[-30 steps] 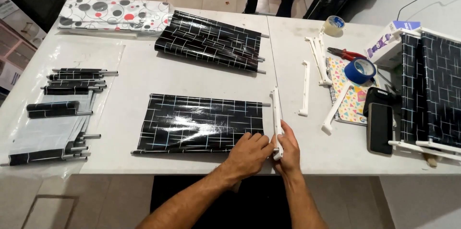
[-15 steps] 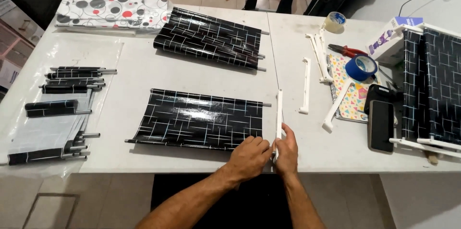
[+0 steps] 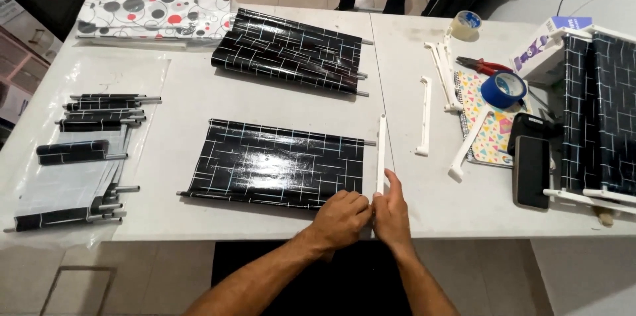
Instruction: Assembling modular shelf units by sliding plastic rods through the sleeves of patterned shelf liners.
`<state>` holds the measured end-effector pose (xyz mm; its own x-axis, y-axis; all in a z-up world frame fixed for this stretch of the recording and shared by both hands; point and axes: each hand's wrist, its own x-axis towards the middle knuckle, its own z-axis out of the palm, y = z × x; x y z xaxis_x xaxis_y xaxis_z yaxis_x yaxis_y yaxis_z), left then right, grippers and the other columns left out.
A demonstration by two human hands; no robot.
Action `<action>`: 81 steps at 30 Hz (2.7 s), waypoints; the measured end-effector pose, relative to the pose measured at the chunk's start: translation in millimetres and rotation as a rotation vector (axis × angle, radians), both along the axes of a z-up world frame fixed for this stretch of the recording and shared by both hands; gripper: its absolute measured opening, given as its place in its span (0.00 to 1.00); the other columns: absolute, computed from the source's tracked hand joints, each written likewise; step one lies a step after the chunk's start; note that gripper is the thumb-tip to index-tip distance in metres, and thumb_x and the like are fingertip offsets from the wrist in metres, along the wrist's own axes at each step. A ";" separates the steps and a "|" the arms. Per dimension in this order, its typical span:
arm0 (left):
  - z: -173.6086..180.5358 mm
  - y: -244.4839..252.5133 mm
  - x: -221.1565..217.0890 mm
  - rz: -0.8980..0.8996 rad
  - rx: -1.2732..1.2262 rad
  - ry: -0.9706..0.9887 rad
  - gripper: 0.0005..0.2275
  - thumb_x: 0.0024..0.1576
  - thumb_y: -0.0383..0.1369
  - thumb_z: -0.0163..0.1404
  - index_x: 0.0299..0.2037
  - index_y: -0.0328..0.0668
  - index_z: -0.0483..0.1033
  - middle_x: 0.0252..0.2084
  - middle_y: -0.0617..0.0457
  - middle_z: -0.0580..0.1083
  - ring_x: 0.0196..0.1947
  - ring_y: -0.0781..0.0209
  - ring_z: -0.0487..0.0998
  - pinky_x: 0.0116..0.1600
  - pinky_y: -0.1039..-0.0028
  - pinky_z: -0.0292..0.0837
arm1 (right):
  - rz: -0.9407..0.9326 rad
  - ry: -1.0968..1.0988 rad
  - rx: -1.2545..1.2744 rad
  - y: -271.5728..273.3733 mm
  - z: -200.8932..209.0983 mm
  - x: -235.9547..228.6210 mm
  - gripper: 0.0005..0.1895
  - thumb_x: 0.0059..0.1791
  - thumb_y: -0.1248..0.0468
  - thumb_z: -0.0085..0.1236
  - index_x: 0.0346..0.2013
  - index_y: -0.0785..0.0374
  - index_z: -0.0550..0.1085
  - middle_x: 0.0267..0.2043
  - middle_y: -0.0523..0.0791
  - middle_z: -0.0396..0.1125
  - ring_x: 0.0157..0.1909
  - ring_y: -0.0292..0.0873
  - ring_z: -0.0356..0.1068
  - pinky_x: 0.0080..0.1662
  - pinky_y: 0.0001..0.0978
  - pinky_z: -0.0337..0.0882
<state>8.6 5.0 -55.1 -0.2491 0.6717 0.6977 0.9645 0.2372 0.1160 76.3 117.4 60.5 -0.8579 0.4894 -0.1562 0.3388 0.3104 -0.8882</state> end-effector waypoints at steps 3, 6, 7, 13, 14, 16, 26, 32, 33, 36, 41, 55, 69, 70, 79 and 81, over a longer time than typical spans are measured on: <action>31.8 -15.1 0.9 -0.015 -0.172 -0.072 0.06 0.60 0.28 0.50 0.41 0.37 0.80 0.32 0.53 0.72 0.33 0.55 0.70 0.37 0.65 0.61 | 0.011 -0.195 0.124 16.4 -1.4 -12.1 0.39 0.46 0.54 0.46 0.74 0.53 0.58 0.18 0.40 0.63 0.27 0.41 0.65 0.58 0.40 0.69; 31.6 -14.4 -3.9 -0.014 -0.306 -0.163 0.05 0.59 0.35 0.51 0.34 0.47 0.78 0.33 0.55 0.72 0.36 0.53 0.71 0.40 0.62 0.60 | -0.005 -0.267 0.239 33.2 1.8 -27.2 0.37 0.49 0.46 0.48 0.71 0.54 0.62 0.23 0.40 0.69 0.32 0.41 0.70 0.52 0.42 0.72; 38.9 -12.6 -12.2 -0.011 -0.309 -0.161 0.05 0.59 0.35 0.51 0.34 0.47 0.78 0.33 0.55 0.72 0.36 0.53 0.71 0.40 0.62 0.60 | -0.002 -0.265 0.237 44.8 -10.1 -39.2 0.37 0.49 0.46 0.48 0.71 0.54 0.62 0.23 0.40 0.69 0.32 0.41 0.70 0.52 0.42 0.72; 34.4 20.9 -110.9 0.227 -0.305 -0.432 0.09 0.61 0.38 0.45 0.40 0.52 0.80 0.35 0.56 0.75 0.40 0.53 0.77 0.47 0.63 0.69 | -0.008 -0.154 0.222 53.1 -6.3 -93.0 0.44 0.44 0.42 0.64 0.70 0.58 0.63 0.41 0.47 0.77 0.47 0.52 0.76 0.49 0.46 0.74; 34.4 27.1 -126.6 0.307 -0.273 -0.406 0.08 0.61 0.36 0.47 0.44 0.50 0.79 0.40 0.53 0.75 0.44 0.52 0.77 0.49 0.61 0.69 | -0.016 -0.151 0.207 48.1 3.3 -98.1 0.41 0.46 0.51 0.63 0.70 0.61 0.63 0.39 0.49 0.77 0.43 0.52 0.76 0.46 0.45 0.74; 24.2 38.3 -149.7 0.389 -0.236 -0.381 0.09 0.61 0.34 0.49 0.48 0.48 0.79 0.45 0.51 0.75 0.48 0.51 0.77 0.52 0.59 0.69 | -0.019 -0.146 0.195 42.7 10.3 -103.9 0.39 0.47 0.59 0.63 0.70 0.63 0.62 0.37 0.51 0.77 0.39 0.52 0.75 0.43 0.45 0.75; 14.5 50.5 -163.4 0.291 -0.242 -0.305 0.06 0.61 0.34 0.45 0.42 0.46 0.73 0.39 0.53 0.67 0.43 0.53 0.71 0.52 0.60 0.64 | -0.107 0.071 -0.258 54.7 -15.3 -110.5 0.36 0.47 0.66 0.54 0.71 0.62 0.62 0.30 0.49 0.66 0.29 0.41 0.66 0.29 0.30 0.67; 16.2 57.7 -162.4 0.296 -0.108 -0.164 0.08 0.62 0.34 0.37 0.44 0.50 0.71 0.32 0.55 0.64 0.32 0.54 0.71 0.42 0.62 0.64 | -0.078 0.173 -0.360 64.6 -33.3 -113.3 0.35 0.49 0.67 0.51 0.72 0.64 0.60 0.38 0.54 0.68 0.32 0.42 0.66 0.30 0.27 0.67; 12.7 60.1 -163.4 0.283 -0.076 -0.144 0.09 0.64 0.37 0.37 0.42 0.53 0.71 0.30 0.56 0.64 0.31 0.53 0.70 0.41 0.62 0.64 | -0.060 0.187 -0.387 66.3 -36.2 -113.0 0.35 0.49 0.66 0.50 0.73 0.63 0.59 0.43 0.57 0.71 0.34 0.42 0.66 0.32 0.27 0.67; 16.8 59.7 -160.6 0.275 -0.092 -0.197 0.11 0.66 0.38 0.34 0.41 0.56 0.73 0.30 0.57 0.63 0.31 0.55 0.69 0.41 0.63 0.62 | -0.004 0.222 -0.416 68.7 -38.7 -112.9 0.35 0.50 0.66 0.49 0.74 0.61 0.58 0.41 0.56 0.71 0.32 0.42 0.65 0.31 0.32 0.67; 27.1 60.8 -158.7 0.292 -0.100 -0.212 0.13 0.65 0.37 0.34 0.39 0.57 0.75 0.29 0.58 0.64 0.30 0.57 0.70 0.40 0.65 0.61 | 0.035 0.302 -0.398 81.7 -59.6 -111.4 0.35 0.50 0.66 0.51 0.72 0.63 0.58 0.33 0.48 0.67 0.29 0.37 0.63 0.28 0.27 0.66; 38.7 62.2 -154.6 0.280 -0.122 -0.262 0.13 0.64 0.35 0.37 0.33 0.57 0.77 0.27 0.58 0.66 0.29 0.58 0.71 0.38 0.66 0.62 | 0.091 0.473 -0.447 90.3 -80.3 -110.9 0.34 0.49 0.69 0.53 0.70 0.62 0.59 0.23 0.43 0.61 0.19 0.34 0.60 0.20 0.22 0.61; 50.9 59.7 -147.2 0.304 -0.067 -0.173 0.12 0.62 0.30 0.38 0.35 0.54 0.77 0.27 0.58 0.66 0.26 0.59 0.72 0.31 0.69 0.65 | 0.098 0.503 -0.453 89.9 -78.2 -112.8 0.34 0.48 0.66 0.55 0.69 0.63 0.61 0.20 0.42 0.62 0.16 0.33 0.60 0.19 0.22 0.61; 53.6 58.5 -147.4 0.305 -0.067 -0.172 0.12 0.62 0.30 0.38 0.35 0.54 0.77 0.27 0.58 0.66 0.26 0.59 0.72 0.31 0.69 0.65 | 0.100 0.503 -0.453 88.9 -75.8 -111.7 0.34 0.48 0.66 0.55 0.69 0.63 0.61 0.20 0.42 0.62 0.16 0.33 0.60 0.19 0.22 0.61; 69.2 51.8 -154.6 0.181 -0.238 -0.304 0.15 0.62 0.30 0.34 0.32 0.51 0.77 0.25 0.56 0.68 0.27 0.59 0.75 0.34 0.71 0.71 | 0.108 0.509 -0.446 90.2 -79.4 -108.2 0.33 0.49 0.66 0.54 0.69 0.63 0.62 0.19 0.42 0.62 0.17 0.33 0.59 0.19 0.21 0.60; 77.3 46.5 -155.8 0.136 -0.279 -0.284 0.14 0.61 0.29 0.36 0.32 0.50 0.78 0.25 0.56 0.69 0.29 0.56 0.77 0.35 0.68 0.73 | 0.122 0.490 -0.434 88.3 -76.3 -109.4 0.32 0.49 0.68 0.54 0.69 0.65 0.62 0.18 0.42 0.63 0.16 0.33 0.59 0.18 0.22 0.60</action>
<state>-147.2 51.5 22.2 -0.5046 0.7729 0.3847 0.8613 0.4201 0.2859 -33.1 205.6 -15.8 -0.9249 0.3653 0.1053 -0.1512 -0.0993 -0.9835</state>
